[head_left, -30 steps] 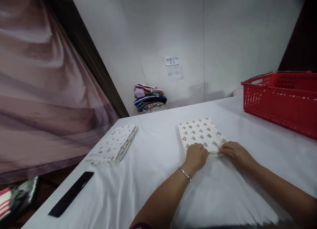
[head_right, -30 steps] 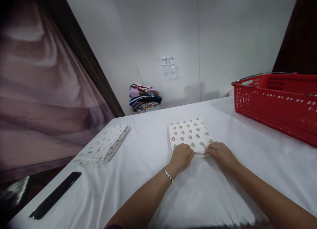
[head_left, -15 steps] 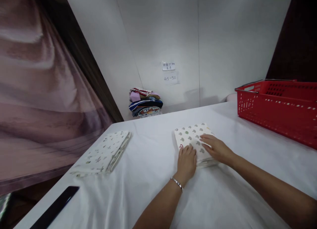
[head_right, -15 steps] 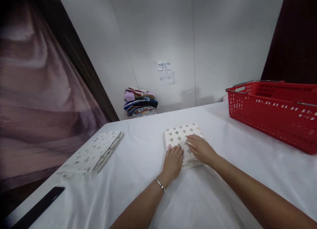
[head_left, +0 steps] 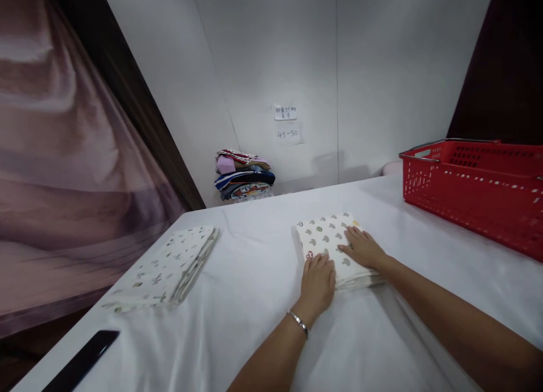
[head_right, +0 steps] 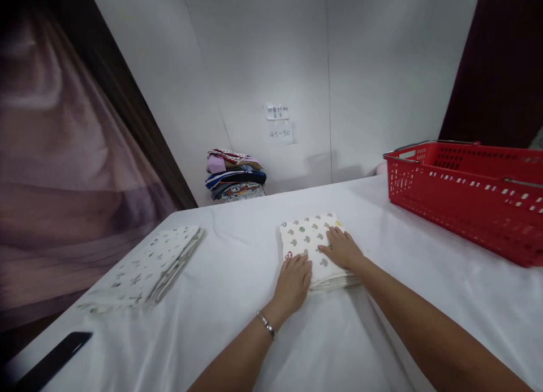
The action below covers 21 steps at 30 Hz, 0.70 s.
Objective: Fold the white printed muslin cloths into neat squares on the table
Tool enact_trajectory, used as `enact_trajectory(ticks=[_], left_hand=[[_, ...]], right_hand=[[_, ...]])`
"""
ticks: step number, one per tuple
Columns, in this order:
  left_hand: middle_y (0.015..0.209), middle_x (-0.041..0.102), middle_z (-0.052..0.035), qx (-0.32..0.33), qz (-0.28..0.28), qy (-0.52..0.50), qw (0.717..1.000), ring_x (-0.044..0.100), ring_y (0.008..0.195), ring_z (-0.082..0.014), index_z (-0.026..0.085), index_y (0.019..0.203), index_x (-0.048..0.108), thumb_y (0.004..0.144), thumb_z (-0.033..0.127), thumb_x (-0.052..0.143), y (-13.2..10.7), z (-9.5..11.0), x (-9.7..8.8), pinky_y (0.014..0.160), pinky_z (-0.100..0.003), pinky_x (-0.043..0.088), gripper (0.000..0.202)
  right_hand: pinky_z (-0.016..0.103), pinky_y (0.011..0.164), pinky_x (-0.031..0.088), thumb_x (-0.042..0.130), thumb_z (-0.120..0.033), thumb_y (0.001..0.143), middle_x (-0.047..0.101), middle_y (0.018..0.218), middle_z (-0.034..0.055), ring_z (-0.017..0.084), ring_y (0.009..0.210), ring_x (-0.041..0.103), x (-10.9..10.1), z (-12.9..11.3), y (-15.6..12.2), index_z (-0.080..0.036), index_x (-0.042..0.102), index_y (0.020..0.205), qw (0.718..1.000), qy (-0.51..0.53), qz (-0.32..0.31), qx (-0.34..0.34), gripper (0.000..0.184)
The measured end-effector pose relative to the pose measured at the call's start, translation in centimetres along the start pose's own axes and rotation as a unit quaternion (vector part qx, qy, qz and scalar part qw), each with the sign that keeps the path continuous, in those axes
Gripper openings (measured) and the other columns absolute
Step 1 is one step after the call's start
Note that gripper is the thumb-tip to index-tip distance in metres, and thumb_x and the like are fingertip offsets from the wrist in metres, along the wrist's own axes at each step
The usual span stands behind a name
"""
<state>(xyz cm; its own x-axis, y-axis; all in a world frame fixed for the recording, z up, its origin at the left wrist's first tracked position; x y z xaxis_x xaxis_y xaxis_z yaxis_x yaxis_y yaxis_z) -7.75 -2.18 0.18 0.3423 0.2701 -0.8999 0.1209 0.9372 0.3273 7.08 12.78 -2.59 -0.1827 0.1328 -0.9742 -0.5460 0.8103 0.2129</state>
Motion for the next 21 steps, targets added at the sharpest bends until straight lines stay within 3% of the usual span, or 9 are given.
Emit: enact_trajectory(ticks=[2, 5, 10, 15, 21], left_hand=[[0.130, 0.052, -0.0033, -0.023, -0.011, -0.011, 1.000, 0.042, 0.122, -0.0198, 0.023, 0.107, 0.059, 0.090, 0.029, 0.038, 1.2, -0.3, -0.7, 0.107, -0.043, 0.028, 0.027], [0.139, 0.042, -0.0081, -0.080, 0.015, 0.014, 0.997, 0.029, 0.132, -0.0245, 0.020, 0.121, 0.052, 0.089, 0.040, 0.039, 3.2, -1.3, -1.1, 0.109, -0.047, 0.023, 0.040], [0.146, 0.030, -0.0116, -0.127, -0.047, 0.043, 0.990, 0.019, 0.136, -0.0270, 0.015, 0.133, 0.038, 0.088, 0.046, 0.036, 4.1, -2.9, 1.5, 0.108, -0.050, 0.021, 0.055], [0.148, 0.026, -0.0114, -0.132, -0.053, 0.052, 0.988, 0.014, 0.137, -0.0272, 0.014, 0.136, 0.035, 0.088, 0.048, 0.032, 3.7, -2.9, 2.6, 0.108, -0.051, 0.019, 0.058], [0.148, 0.025, -0.0093, -0.131, -0.056, 0.036, 0.989, 0.013, 0.137, -0.0255, 0.016, 0.136, 0.034, 0.087, 0.049, 0.033, 3.7, -2.7, 2.3, 0.107, -0.052, 0.021, 0.059]], right_hand=[[0.046, 0.103, 0.027, 0.030, -0.055, 0.086, 0.037, 0.141, 0.0161, 0.028, 0.131, 0.029, 0.0, 0.0, 0.0, -0.014, 0.047, 0.126, 1.000, -0.002, 0.005, -0.007, 0.060], [0.047, 0.101, 0.029, 0.029, -0.056, 0.086, 0.038, 0.140, 0.0164, 0.029, 0.131, 0.031, 0.3, 0.4, -0.2, -0.014, 0.047, 0.124, 1.000, -0.005, 0.013, -0.019, 0.060], [0.050, 0.099, 0.032, 0.029, -0.057, 0.086, 0.040, 0.139, 0.0141, 0.029, 0.130, 0.032, 0.5, 0.8, 0.3, -0.018, 0.049, 0.122, 1.000, 0.007, -0.005, -0.017, 0.056], [0.050, 0.098, 0.035, 0.027, -0.054, 0.087, 0.042, 0.137, 0.0130, 0.030, 0.130, 0.031, -0.6, 0.8, 3.4, -0.022, 0.047, 0.126, 1.000, 0.014, 0.010, -0.002, 0.054], [0.045, 0.102, 0.032, 0.025, -0.055, 0.086, 0.027, 0.146, 0.0180, 0.031, 0.135, 0.020, 1.8, 2.6, 5.1, -0.007, 0.039, 0.132, 0.999, 0.005, -0.023, 0.026, 0.068]])
Point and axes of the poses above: each hand's wrist, its own y-axis towards the middle knuckle, its own x-axis out of the palm, z = x × y, the point moved 2 cm from there along y, towards the middle knuckle
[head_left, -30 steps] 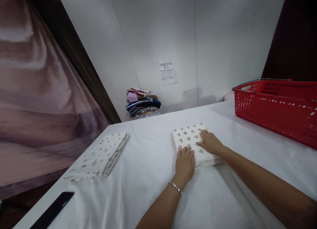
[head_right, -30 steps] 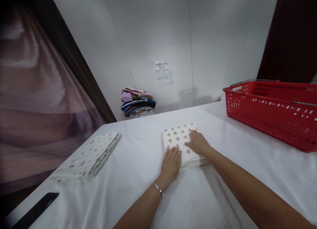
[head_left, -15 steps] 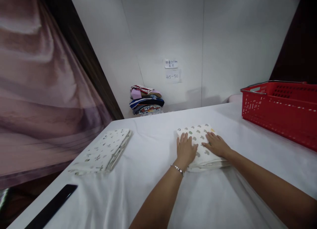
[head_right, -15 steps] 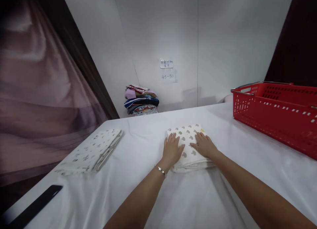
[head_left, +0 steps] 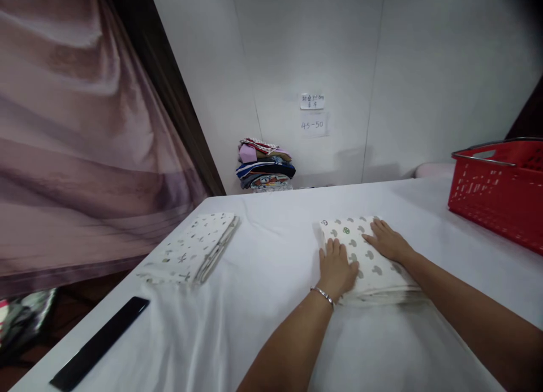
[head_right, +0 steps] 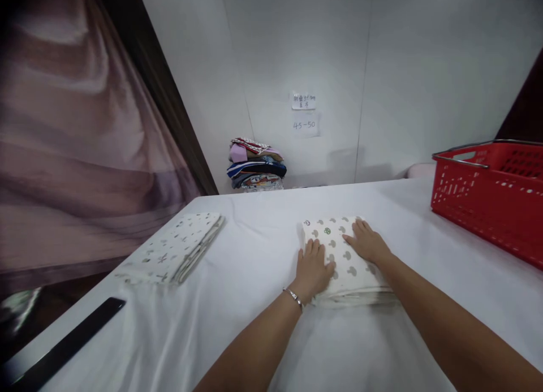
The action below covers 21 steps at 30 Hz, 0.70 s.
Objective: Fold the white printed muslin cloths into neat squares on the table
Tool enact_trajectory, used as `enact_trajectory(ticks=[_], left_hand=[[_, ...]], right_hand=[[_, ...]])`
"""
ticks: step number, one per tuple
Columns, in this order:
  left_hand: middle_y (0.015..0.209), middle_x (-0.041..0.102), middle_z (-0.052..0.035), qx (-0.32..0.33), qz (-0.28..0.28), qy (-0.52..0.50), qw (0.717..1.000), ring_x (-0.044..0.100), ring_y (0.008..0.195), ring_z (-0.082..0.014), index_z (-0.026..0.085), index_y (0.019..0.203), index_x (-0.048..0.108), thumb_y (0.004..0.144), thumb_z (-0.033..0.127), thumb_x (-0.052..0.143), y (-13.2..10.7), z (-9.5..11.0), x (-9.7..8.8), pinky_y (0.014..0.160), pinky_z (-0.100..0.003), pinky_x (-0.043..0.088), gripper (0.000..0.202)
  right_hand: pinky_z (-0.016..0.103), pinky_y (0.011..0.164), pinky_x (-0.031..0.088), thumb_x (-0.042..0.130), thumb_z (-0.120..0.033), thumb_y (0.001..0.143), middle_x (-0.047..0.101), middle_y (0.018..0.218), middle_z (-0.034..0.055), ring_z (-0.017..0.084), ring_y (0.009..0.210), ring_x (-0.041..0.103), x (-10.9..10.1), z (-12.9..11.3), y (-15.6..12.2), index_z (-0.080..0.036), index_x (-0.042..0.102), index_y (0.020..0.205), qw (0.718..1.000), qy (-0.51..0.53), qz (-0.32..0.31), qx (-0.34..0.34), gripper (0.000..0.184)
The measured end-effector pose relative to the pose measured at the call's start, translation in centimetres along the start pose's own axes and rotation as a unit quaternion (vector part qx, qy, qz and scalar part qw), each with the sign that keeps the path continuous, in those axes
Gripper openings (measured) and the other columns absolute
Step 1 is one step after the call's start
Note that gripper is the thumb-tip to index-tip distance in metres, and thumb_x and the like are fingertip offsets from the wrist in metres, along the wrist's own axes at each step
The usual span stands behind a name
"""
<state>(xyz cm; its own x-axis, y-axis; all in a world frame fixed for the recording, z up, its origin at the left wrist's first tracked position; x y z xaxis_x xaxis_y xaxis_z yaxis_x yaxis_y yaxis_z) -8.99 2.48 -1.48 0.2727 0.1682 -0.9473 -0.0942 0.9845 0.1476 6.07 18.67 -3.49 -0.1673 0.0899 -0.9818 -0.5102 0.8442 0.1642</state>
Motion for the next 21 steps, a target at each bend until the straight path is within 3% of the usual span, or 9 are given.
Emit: enact_trajectory(ticks=[3, 8, 11, 14, 17, 21], left_hand=[[0.148, 0.024, -0.0091, -0.009, -0.008, -0.010, 1.000, 0.011, 0.137, -0.0259, 0.016, 0.137, 0.032, 0.087, 0.048, 0.033, -0.1, 0.1, 0.1, 0.106, -0.054, 0.022, 0.059], [0.149, 0.022, -0.0096, -0.010, 0.001, -0.046, 0.999, 0.010, 0.138, -0.0248, 0.014, 0.136, 0.032, 0.086, 0.045, 0.036, -0.3, 0.3, 0.0, 0.104, -0.049, 0.030, 0.059], [0.149, 0.023, -0.0096, -0.011, 0.011, -0.064, 0.998, 0.010, 0.138, -0.0243, 0.014, 0.135, 0.033, 0.086, 0.044, 0.037, -0.4, 0.2, 0.0, 0.104, -0.047, 0.031, 0.058], [0.149, 0.022, -0.0108, -0.015, 0.006, -0.075, 0.997, 0.010, 0.138, -0.0251, 0.013, 0.136, 0.032, 0.086, 0.043, 0.037, -0.4, 0.3, 0.1, 0.104, -0.049, 0.030, 0.058], [0.149, 0.021, -0.0124, -0.017, 0.006, -0.081, 0.997, 0.008, 0.138, -0.0262, 0.011, 0.137, 0.031, 0.086, 0.042, 0.037, -0.3, 0.4, 0.3, 0.104, -0.051, 0.029, 0.060], [0.149, 0.021, -0.0125, -0.017, 0.017, -0.089, 0.996, 0.007, 0.138, -0.0258, 0.011, 0.140, 0.025, 0.086, 0.042, 0.035, -0.4, 0.5, 0.6, 0.105, -0.051, 0.029, 0.063]], right_hand=[[0.043, 0.103, 0.031, 0.025, -0.055, 0.087, 0.027, 0.145, 0.0183, 0.030, 0.135, 0.019, 1.3, 1.0, 0.1, -0.005, 0.039, 0.132, 1.000, -0.001, 0.005, -0.009, 0.069], [0.048, 0.103, 0.031, 0.027, -0.051, 0.087, 0.038, 0.140, 0.0139, 0.028, 0.135, 0.022, 1.8, 1.8, 0.0, -0.016, 0.046, 0.127, 0.997, -0.022, 0.027, -0.069, 0.056], [0.055, 0.099, 0.033, 0.025, -0.054, 0.086, 0.033, 0.143, 0.0146, 0.031, 0.133, 0.025, 1.1, 1.5, 0.1, -0.016, 0.046, 0.126, 0.999, -0.042, 0.000, -0.013, 0.059], [0.062, 0.098, 0.028, 0.024, -0.056, 0.085, 0.032, 0.144, 0.0146, 0.033, 0.132, 0.026, -0.1, -0.6, 0.9, -0.016, 0.046, 0.127, 0.998, -0.064, -0.015, 0.021, 0.062], [0.057, 0.103, 0.023, 0.021, -0.055, 0.087, 0.030, 0.145, 0.0131, 0.030, 0.135, 0.021, -0.7, -4.6, 2.6, -0.017, 0.040, 0.134, 0.998, -0.043, -0.013, -0.039, 0.063], [0.051, 0.107, 0.022, 0.019, -0.050, 0.089, 0.026, 0.147, 0.0072, 0.025, 0.136, 0.018, 0.5, -8.7, 4.5, -0.020, 0.034, 0.139, 0.994, -0.002, -0.060, -0.092, 0.061]])
Point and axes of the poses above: each hand's wrist, its own y-axis towards the middle knuckle, its own x-axis out of the palm, z = x × y, the point moved 2 cm from there along y, towards the middle knuckle
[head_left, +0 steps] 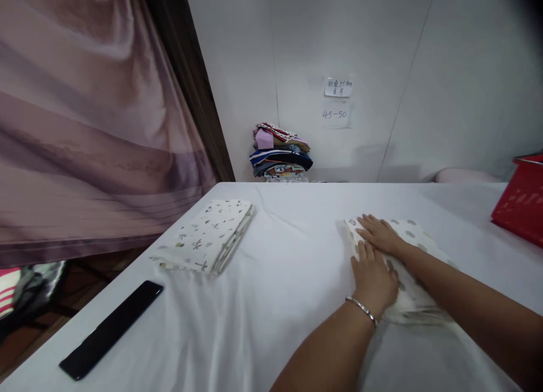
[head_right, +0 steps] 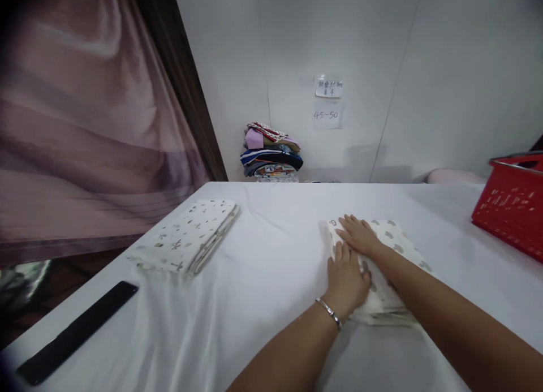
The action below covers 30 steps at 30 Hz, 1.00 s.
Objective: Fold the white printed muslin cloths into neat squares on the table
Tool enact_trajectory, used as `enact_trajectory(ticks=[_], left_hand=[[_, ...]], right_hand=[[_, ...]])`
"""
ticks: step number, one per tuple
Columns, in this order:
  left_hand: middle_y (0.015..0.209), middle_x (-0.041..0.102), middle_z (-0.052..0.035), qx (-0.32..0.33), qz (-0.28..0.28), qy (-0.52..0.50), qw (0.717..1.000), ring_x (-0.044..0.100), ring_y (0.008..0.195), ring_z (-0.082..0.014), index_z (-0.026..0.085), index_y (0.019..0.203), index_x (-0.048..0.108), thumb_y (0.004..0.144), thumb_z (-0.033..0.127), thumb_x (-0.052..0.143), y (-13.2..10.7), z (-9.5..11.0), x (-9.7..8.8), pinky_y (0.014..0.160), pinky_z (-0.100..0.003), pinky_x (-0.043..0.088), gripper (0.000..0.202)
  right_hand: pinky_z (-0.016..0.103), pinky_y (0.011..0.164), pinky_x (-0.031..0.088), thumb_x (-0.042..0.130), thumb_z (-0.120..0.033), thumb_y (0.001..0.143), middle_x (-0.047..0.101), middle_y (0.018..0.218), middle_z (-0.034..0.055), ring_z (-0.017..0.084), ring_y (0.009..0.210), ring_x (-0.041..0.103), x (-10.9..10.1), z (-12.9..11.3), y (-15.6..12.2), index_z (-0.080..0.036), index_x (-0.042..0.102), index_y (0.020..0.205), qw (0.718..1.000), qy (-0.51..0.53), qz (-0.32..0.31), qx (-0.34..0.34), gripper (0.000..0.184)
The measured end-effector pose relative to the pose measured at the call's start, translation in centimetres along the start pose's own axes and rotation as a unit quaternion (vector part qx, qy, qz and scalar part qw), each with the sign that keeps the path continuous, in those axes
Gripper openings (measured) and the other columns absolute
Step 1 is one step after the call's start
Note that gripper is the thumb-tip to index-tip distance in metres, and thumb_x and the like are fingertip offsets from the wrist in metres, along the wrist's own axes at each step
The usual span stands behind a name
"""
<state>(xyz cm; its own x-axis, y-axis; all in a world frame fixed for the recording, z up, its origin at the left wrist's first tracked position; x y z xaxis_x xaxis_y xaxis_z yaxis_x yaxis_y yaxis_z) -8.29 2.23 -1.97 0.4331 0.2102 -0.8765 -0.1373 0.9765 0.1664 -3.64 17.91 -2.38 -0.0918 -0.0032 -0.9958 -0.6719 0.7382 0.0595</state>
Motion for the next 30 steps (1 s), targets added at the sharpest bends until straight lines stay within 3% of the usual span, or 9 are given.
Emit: enact_trajectory(ticks=[4, 7, 11, 16, 20, 26, 30], left_hand=[[0.149, 0.020, -0.0132, -0.007, -0.025, 0.009, 1.000, 0.005, 0.138, -0.0279, 0.011, 0.140, 0.027, 0.087, 0.038, 0.032, -0.5, 0.6, 0.2, 0.104, -0.059, 0.024, 0.060], [0.148, 0.021, -0.0165, 0.004, -0.052, 0.027, 0.998, 0.002, 0.138, -0.0319, 0.008, 0.139, 0.031, 0.083, 0.036, 0.038, -0.9, 1.5, 0.3, 0.106, -0.064, 0.008, 0.062], [0.146, 0.026, -0.0198, 0.031, -0.056, 0.061, 0.996, 0.005, 0.137, -0.0361, 0.002, 0.137, 0.035, 0.077, 0.042, 0.047, -1.4, 2.4, 0.2, 0.110, -0.057, -0.006, 0.073], [0.141, 0.033, -0.0232, 0.062, -0.020, 0.103, 0.993, 0.016, 0.136, -0.0345, -0.005, 0.134, 0.037, 0.086, 0.033, 0.033, -2.3, 3.1, 0.0, 0.113, -0.050, -0.003, 0.061], [0.142, 0.033, -0.0204, 0.069, -0.002, 0.122, 0.990, 0.014, 0.137, -0.0304, -0.005, 0.135, 0.036, 0.090, 0.029, 0.026, -2.6, 3.5, 0.0, 0.115, -0.045, 0.002, 0.057], [0.144, 0.025, -0.0243, 0.081, -0.087, 0.120, 0.986, 0.016, 0.135, -0.0381, -0.005, 0.137, 0.031, 0.084, 0.034, 0.042, -2.0, 3.6, 0.8, 0.112, -0.052, 0.008, 0.066], [0.145, 0.020, -0.0252, 0.083, -0.057, 0.093, 0.991, 0.012, 0.136, -0.0375, -0.005, 0.139, 0.025, 0.085, 0.030, 0.045, -2.2, 3.6, 0.2, 0.112, -0.052, 0.011, 0.068]], right_hand=[[0.049, 0.108, 0.020, 0.019, -0.050, 0.088, 0.027, 0.147, 0.0047, 0.023, 0.136, 0.019, 1.3, -0.1, 0.6, -0.020, 0.033, 0.140, 1.000, -0.003, -0.015, 0.010, 0.062], [0.048, 0.109, 0.019, 0.019, -0.050, 0.088, 0.027, 0.147, 0.0035, 0.022, 0.136, 0.020, 1.6, 0.4, 0.4, -0.022, 0.032, 0.141, 1.000, -0.006, -0.010, 0.015, 0.061], [0.047, 0.109, 0.020, 0.018, -0.051, 0.088, 0.028, 0.146, 0.0032, 0.022, 0.136, 0.021, 1.8, 0.6, 0.4, -0.022, 0.032, 0.141, 1.000, -0.018, -0.001, 0.012, 0.062], [0.046, 0.109, 0.019, 0.017, -0.050, 0.089, 0.028, 0.147, 0.0035, 0.021, 0.136, 0.020, 1.8, 0.5, 0.4, -0.019, 0.032, 0.141, 1.000, -0.025, -0.004, 0.015, 0.063], [0.046, 0.109, 0.020, 0.018, -0.050, 0.088, 0.026, 0.147, 0.0040, 0.022, 0.136, 0.019, 1.1, 0.2, 0.3, -0.018, 0.030, 0.142, 0.999, -0.027, -0.025, 0.014, 0.064], [0.052, 0.107, 0.022, 0.015, -0.052, 0.089, 0.028, 0.146, 0.0068, 0.026, 0.136, 0.020, -0.1, -1.3, 1.2, -0.020, 0.036, 0.139, 0.998, 0.012, -0.053, 0.028, 0.063], [0.053, 0.109, 0.016, 0.016, -0.051, 0.090, 0.028, 0.147, 0.0041, 0.024, 0.136, 0.018, 0.7, -2.7, 1.5, -0.022, 0.034, 0.139, 1.000, 0.012, -0.023, -0.002, 0.060]])
Point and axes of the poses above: each hand's wrist, its own y-axis towards the middle knuckle, its own x-axis out of the palm, z = x × y, the point moved 2 cm from there along y, towards the middle knuckle
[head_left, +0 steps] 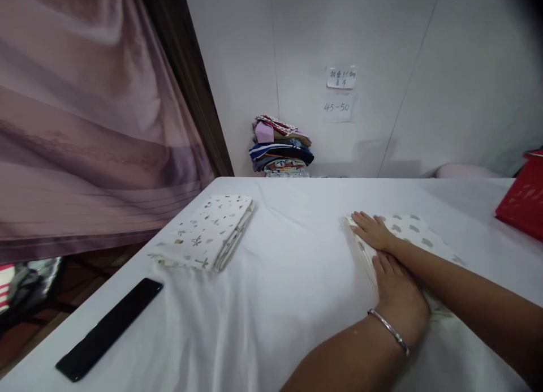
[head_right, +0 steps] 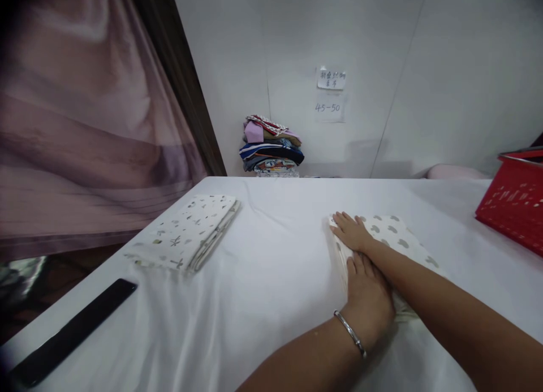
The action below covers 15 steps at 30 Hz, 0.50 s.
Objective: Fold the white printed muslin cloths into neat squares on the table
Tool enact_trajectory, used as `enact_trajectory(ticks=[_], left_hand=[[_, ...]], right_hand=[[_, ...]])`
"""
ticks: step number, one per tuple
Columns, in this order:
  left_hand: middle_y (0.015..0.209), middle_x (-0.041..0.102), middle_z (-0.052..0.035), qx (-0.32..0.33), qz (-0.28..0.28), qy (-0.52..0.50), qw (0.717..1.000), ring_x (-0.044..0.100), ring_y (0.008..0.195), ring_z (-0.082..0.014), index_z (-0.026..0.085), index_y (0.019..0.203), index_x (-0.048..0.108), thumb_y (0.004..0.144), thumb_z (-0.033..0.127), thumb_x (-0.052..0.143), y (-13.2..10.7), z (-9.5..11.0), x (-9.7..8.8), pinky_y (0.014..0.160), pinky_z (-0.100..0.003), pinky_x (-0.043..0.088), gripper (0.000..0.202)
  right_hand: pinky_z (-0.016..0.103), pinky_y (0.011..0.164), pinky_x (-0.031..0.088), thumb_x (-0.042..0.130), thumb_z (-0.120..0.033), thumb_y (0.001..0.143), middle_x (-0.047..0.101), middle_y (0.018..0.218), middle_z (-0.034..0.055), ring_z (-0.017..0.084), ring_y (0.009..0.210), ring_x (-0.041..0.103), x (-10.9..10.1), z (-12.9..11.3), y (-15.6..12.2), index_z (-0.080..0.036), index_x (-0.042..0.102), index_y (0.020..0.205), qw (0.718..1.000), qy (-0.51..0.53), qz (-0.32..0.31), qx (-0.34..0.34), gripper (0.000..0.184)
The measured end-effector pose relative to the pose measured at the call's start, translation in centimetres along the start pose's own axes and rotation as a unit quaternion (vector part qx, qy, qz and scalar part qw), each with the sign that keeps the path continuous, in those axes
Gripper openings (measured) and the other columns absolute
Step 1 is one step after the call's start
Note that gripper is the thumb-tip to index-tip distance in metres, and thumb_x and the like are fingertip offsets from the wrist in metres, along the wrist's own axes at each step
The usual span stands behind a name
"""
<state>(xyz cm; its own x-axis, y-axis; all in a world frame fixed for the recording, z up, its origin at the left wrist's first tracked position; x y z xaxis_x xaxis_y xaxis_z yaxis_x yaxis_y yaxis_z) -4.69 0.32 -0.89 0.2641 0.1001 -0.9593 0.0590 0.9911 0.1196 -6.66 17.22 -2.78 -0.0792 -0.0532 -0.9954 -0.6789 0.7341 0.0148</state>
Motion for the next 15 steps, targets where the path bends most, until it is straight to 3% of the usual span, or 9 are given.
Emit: enact_trajectory(ticks=[4, 9, 11, 15], left_hand=[[0.145, 0.020, -0.0256, -0.003, 0.019, 0.018, 1.000, 0.014, 0.135, -0.0363, -0.005, 0.140, 0.021, 0.086, 0.028, 0.042, -0.3, -0.1, -0.4, 0.111, -0.051, 0.015, 0.067], [0.142, 0.029, -0.0248, 0.006, 0.013, 0.043, 0.999, 0.020, 0.134, -0.0363, -0.003, 0.137, 0.030, 0.085, 0.036, 0.042, -0.1, -0.3, 0.4, 0.108, -0.052, 0.017, 0.066], [0.141, 0.033, -0.0231, 0.003, 0.042, 0.042, 0.998, 0.023, 0.133, -0.0345, -0.002, 0.135, 0.036, 0.089, 0.035, 0.035, 0.0, -0.5, 0.7, 0.108, -0.051, 0.019, 0.059], [0.140, 0.038, -0.0190, -0.019, 0.063, 0.037, 0.997, 0.026, 0.133, -0.0333, 0.003, 0.133, 0.042, 0.092, 0.033, 0.028, 0.0, -0.7, 1.1, 0.107, -0.051, 0.021, 0.052]], right_hand=[[0.052, 0.109, 0.015, 0.016, -0.051, 0.090, 0.027, 0.147, 0.0046, 0.023, 0.137, 0.017, 0.8, -0.6, 0.1, -0.022, 0.032, 0.140, 1.000, -0.004, -0.010, -0.010, 0.060], [0.051, 0.108, 0.019, 0.014, -0.053, 0.090, 0.027, 0.147, 0.0046, 0.024, 0.136, 0.018, -0.7, 0.3, -0.3, -0.023, 0.033, 0.140, 1.000, 0.001, -0.008, -0.013, 0.061], [0.050, 0.108, 0.019, 0.016, -0.054, 0.089, 0.026, 0.147, 0.0059, 0.024, 0.137, 0.017, -1.4, 2.3, -1.5, -0.022, 0.034, 0.139, 1.000, -0.008, 0.010, 0.000, 0.062], [0.056, 0.107, 0.016, 0.023, -0.054, 0.088, 0.027, 0.147, 0.0108, 0.029, 0.136, 0.017, -1.1, 8.7, -5.5, -0.016, 0.037, 0.137, 0.994, -0.033, 0.065, 0.079, 0.063]])
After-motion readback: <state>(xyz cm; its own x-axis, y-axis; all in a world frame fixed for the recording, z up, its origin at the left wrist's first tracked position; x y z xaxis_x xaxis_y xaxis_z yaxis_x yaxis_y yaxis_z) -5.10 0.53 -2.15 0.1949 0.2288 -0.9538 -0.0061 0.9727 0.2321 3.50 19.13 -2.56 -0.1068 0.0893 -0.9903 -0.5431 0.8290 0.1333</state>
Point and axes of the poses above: each hand's wrist, its own y-axis towards the middle knuckle, its own x-axis out of the palm, z = x × y, the point moved 2 cm from there along y, towards the middle knuckle
